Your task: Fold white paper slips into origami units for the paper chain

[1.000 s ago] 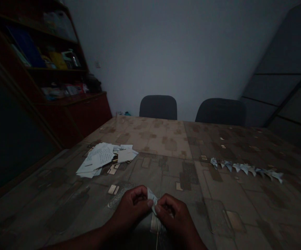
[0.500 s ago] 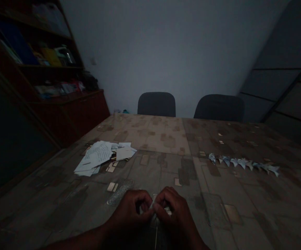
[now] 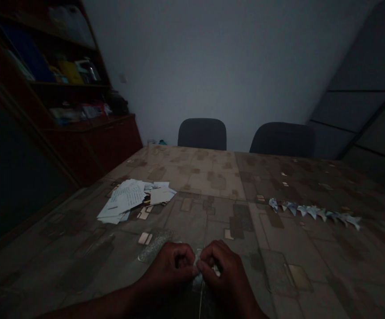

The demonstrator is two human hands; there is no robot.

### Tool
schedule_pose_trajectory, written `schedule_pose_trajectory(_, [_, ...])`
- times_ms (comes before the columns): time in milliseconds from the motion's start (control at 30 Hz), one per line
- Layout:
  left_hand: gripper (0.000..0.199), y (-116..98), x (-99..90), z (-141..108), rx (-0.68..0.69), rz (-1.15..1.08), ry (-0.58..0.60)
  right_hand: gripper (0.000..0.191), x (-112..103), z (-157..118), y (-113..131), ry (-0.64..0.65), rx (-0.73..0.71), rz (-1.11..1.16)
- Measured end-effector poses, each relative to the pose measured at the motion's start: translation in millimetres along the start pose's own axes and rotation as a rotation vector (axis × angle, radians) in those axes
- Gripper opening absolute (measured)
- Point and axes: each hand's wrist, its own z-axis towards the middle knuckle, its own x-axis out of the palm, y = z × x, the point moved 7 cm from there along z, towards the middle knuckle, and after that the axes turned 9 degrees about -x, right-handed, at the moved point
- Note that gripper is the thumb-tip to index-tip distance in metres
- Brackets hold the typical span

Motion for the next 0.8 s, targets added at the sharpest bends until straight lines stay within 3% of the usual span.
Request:
schedule_pose_trajectory(200, [0.016,-2.6,0.8,0.6,-0.012,-0.116,0.025,0.02,-2.2,-2.5,-12.9,-0.09,0.155,0.127])
schedule_pose_trajectory(433, [0.022,7.8,-2.5,9.7,-0.073,-0.28,0.016,0.022,-4.6,-2.5,-20.7,-0.106,0.196,0.166])
schedule_pose_trajectory(633, [0.026,5.3,-8.6,9.2,-0.083,-0.323,-0.07,0.03,0.2,-7.2,-20.8,-0.118,0.237,0.28])
schedule_pose_trajectory(800, [0.015,0.9,-7.2,4.6,-0.009,-0.269,-0.096,0.026,6.0,-6.6,-18.8,-0.079,0.186,0.211])
